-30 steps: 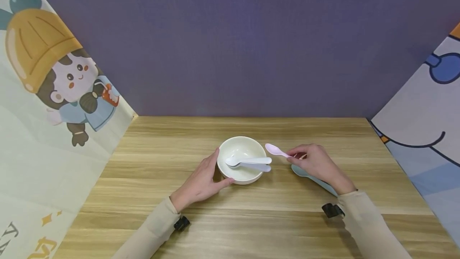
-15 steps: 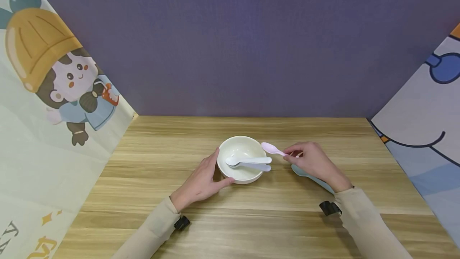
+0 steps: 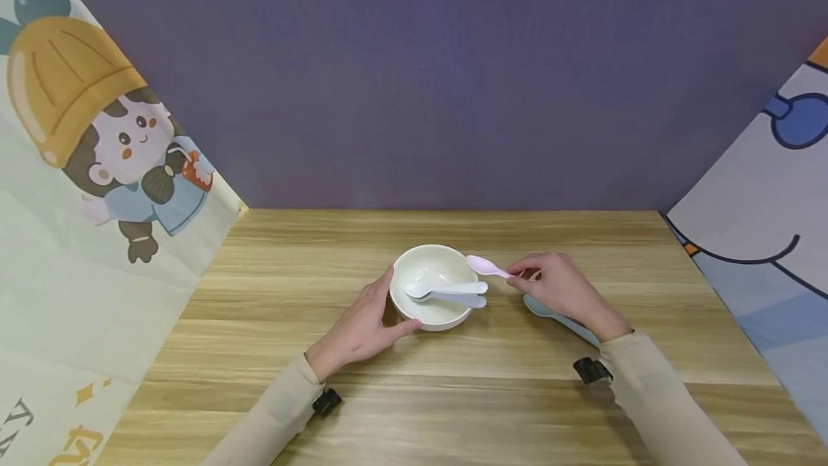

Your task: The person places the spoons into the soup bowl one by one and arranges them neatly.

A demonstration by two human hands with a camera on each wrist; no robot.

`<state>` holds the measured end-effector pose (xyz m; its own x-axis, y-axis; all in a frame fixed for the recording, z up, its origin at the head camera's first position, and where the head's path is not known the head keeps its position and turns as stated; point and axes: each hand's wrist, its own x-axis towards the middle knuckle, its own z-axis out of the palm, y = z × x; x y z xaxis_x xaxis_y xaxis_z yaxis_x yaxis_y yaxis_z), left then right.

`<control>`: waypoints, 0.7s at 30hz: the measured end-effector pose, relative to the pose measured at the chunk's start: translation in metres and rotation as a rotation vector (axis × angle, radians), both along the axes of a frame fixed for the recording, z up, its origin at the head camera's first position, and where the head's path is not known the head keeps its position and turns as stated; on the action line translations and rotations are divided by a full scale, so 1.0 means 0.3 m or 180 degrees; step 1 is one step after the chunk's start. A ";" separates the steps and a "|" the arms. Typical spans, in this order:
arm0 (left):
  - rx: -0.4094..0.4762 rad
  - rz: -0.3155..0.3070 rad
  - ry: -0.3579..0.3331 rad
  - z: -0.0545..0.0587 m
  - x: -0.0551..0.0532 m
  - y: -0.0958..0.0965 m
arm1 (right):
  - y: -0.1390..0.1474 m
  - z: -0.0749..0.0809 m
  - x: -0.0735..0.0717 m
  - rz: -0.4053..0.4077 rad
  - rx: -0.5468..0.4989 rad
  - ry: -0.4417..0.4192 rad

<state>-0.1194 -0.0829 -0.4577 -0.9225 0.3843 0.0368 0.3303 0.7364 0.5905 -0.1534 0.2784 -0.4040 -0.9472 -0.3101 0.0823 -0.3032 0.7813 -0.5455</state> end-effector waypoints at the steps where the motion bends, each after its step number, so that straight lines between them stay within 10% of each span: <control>1: 0.0001 0.0002 -0.0001 0.001 0.000 -0.001 | -0.002 0.002 -0.001 0.0016 0.0012 0.0016; 21: -0.0036 0.0003 0.0002 0.002 0.001 -0.003 | -0.036 0.002 -0.011 0.0192 -0.0041 0.0074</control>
<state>-0.1192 -0.0837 -0.4572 -0.9228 0.3838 0.0330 0.3300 0.7433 0.5819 -0.1565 0.2675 -0.4033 -0.9246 -0.3652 0.1085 -0.3622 0.7542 -0.5476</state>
